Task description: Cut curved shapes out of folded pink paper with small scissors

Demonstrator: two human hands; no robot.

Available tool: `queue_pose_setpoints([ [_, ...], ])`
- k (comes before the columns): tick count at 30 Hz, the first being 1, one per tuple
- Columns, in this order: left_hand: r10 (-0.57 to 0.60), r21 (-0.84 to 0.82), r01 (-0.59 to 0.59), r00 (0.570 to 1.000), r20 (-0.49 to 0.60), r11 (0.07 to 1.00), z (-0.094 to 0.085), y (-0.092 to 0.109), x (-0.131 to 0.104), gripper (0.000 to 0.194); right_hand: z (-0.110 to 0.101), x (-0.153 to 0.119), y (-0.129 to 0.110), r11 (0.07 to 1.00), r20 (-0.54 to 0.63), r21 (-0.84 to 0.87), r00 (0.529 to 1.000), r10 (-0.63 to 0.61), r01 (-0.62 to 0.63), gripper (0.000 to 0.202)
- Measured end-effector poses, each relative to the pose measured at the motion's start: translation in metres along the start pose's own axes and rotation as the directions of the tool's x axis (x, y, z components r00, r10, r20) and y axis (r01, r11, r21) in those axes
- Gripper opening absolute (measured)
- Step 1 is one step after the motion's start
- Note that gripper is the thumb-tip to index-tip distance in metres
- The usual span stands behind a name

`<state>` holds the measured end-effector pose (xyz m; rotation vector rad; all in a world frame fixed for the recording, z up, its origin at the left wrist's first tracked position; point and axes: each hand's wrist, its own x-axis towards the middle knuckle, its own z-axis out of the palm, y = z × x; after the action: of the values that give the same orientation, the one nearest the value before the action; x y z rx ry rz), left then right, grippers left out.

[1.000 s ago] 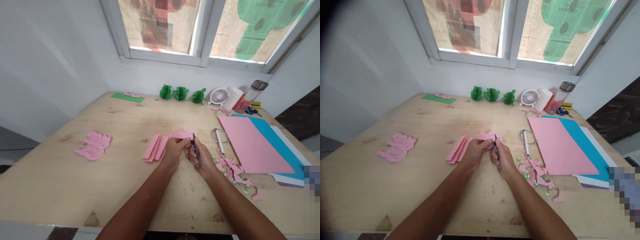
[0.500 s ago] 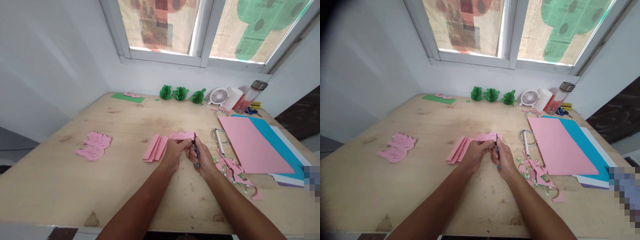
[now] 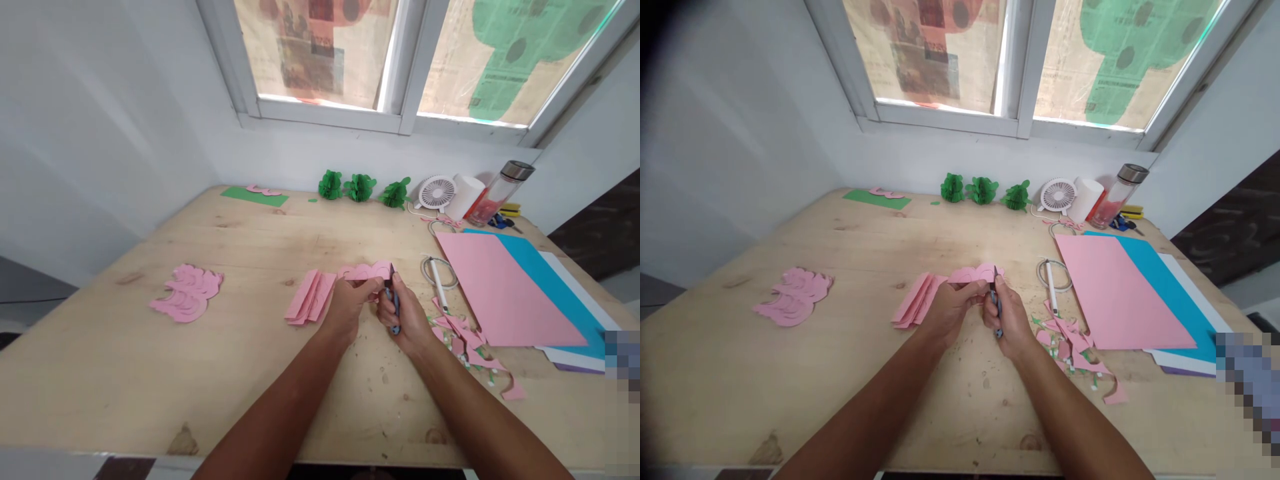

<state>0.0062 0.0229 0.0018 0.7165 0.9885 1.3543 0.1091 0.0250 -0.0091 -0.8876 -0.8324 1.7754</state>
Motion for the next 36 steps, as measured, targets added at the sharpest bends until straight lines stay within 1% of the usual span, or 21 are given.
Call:
queue_pose_setpoints([
  [5, 0.013, 0.027, -0.013, 1.0, 0.003, 1.0, -0.0007, -0.0007, 0.0001, 0.018, -0.0012, 0.0003, -0.0011, 0.999, 0.038, 0.024, 0.999, 0.024, -0.024, 0.053],
  [11, 0.032, 0.012, -0.032, 0.999, 0.018, 0.999, 0.0003, 0.0009, -0.0022, 0.017, -0.0015, -0.0001, -0.0014, 0.999, 0.071, 0.017, 0.996, 0.047, -0.049, 0.054],
  [18, 0.042, 0.017, -0.043, 0.999, 0.022, 0.999, 0.0004, 0.0025, -0.0022, 0.017, -0.002, -0.0002, -0.0009, 0.997, 0.081, 0.068, 0.996, 0.041, -0.046, 0.053],
  [27, 0.024, 0.027, -0.025, 1.0, 0.019, 0.999, 0.0007, 0.0045, -0.0032, 0.015, -0.0009, -0.0005, -0.0026, 0.998, 0.086, 0.023, 0.995, 0.051, -0.053, 0.054],
  [29, 0.023, 0.035, -0.023, 1.0, 0.006, 0.999, 0.0008, 0.0043, -0.0028, 0.015, -0.0008, -0.0006, -0.0027, 0.998, 0.088, 0.03, 0.995, 0.055, -0.058, 0.054],
  [36, 0.034, 0.035, -0.034, 0.999, 0.015, 0.999, 0.0008, 0.0038, -0.0039, 0.015, -0.0003, -0.0009, -0.0026, 0.997, 0.073, 0.056, 0.996, 0.049, -0.053, 0.052],
])
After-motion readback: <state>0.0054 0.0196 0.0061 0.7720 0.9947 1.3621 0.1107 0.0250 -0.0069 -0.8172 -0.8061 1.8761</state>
